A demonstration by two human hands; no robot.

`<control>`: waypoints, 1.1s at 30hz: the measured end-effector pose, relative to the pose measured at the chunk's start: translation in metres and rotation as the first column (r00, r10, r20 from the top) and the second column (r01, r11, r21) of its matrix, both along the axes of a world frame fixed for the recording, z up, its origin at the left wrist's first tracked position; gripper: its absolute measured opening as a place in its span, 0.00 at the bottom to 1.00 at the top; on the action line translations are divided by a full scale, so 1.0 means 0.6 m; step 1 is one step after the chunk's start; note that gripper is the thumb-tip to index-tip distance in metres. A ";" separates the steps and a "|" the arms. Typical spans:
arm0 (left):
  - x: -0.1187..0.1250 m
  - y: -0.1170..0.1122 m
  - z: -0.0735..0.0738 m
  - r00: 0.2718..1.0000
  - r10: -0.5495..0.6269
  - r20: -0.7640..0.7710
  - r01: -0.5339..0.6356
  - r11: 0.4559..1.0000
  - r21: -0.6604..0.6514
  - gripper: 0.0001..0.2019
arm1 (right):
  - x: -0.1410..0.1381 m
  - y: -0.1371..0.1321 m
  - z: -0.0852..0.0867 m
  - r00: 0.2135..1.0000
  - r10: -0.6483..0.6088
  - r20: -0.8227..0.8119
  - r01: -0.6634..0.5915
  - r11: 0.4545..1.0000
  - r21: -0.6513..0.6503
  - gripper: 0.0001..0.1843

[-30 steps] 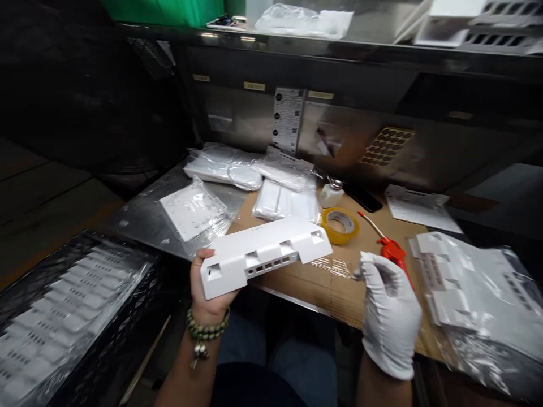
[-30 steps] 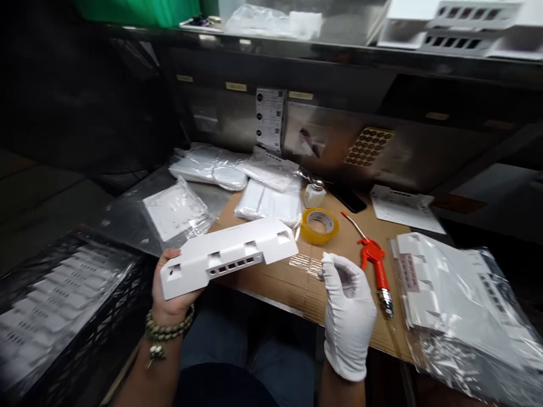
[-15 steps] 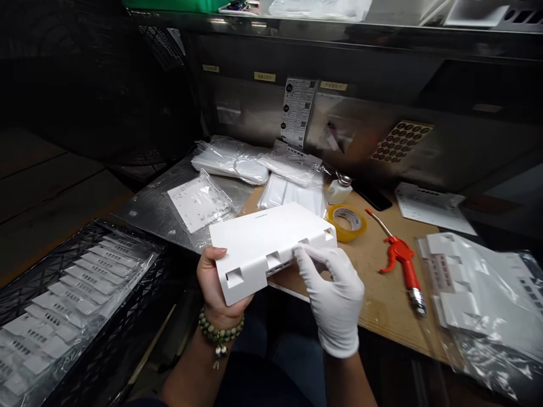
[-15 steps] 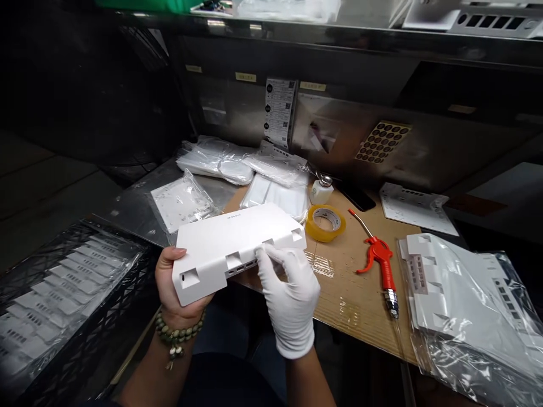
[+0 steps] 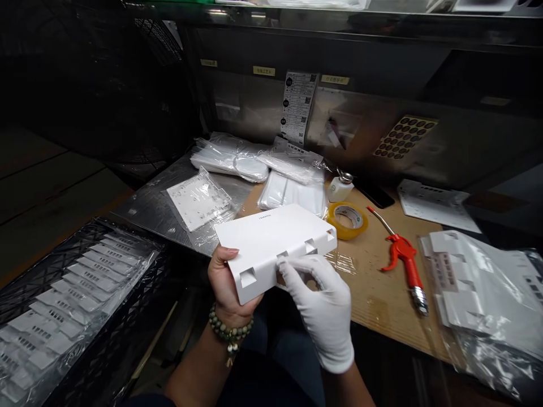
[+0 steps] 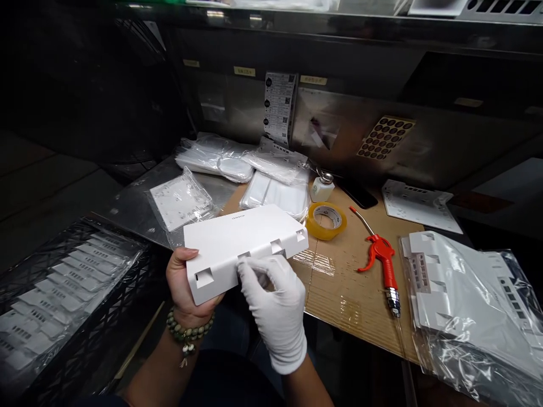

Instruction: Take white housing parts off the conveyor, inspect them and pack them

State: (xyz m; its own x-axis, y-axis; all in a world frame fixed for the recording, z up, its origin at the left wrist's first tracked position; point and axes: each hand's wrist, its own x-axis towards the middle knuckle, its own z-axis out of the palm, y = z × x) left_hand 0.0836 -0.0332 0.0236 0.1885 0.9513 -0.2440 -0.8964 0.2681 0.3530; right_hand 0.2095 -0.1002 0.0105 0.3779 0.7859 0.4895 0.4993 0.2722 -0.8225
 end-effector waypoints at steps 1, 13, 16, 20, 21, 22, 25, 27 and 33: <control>0.001 0.000 -0.001 1.000 -0.010 0.000 0.010 1.000 0.000 0.33 | -0.005 -0.002 0.002 0.998 0.033 -0.045 -0.034 0.999 -0.012 0.02; 0.017 -0.002 -0.004 0.999 -0.046 0.018 0.046 0.999 -0.029 0.30 | -0.025 -0.003 -0.003 0.993 -0.014 0.119 0.008 0.999 0.053 0.05; 0.014 0.002 -0.009 0.996 -0.086 0.020 0.086 0.996 -0.001 0.32 | -0.030 -0.017 0.009 0.986 0.152 0.073 -0.155 0.987 0.041 0.07; -0.020 0.021 -0.030 1.000 -0.013 -0.019 0.014 0.999 0.040 0.34 | 0.018 -0.039 0.024 0.968 0.001 -0.253 0.022 0.996 0.090 0.03; -0.033 0.026 -0.040 1.000 0.007 -0.023 -0.006 0.999 0.049 0.33 | 0.041 -0.041 0.024 0.929 -0.112 -0.354 0.163 0.980 0.118 0.01; -0.048 0.031 -0.050 1.000 0.016 -0.021 -0.015 0.998 0.058 0.33 | 0.065 -0.040 0.021 0.875 -0.196 -0.442 0.281 0.950 0.136 0.03; -0.083 0.037 -0.083 1.000 -0.031 -0.001 0.031 0.996 0.078 0.32 | 0.122 -0.032 0.001 0.744 -0.227 -0.628 0.354 0.931 0.083 0.08; -0.094 0.036 -0.100 0.997 -0.077 0.001 0.077 0.992 0.103 0.32 | 0.134 -0.028 -0.012 0.697 -0.206 -0.687 0.281 0.960 -0.002 0.10; -0.092 0.027 -0.123 0.981 -0.194 -0.016 0.194 0.971 0.141 0.35 | 0.098 -0.035 -0.003 0.862 -0.282 -0.422 0.224 0.957 -0.183 0.15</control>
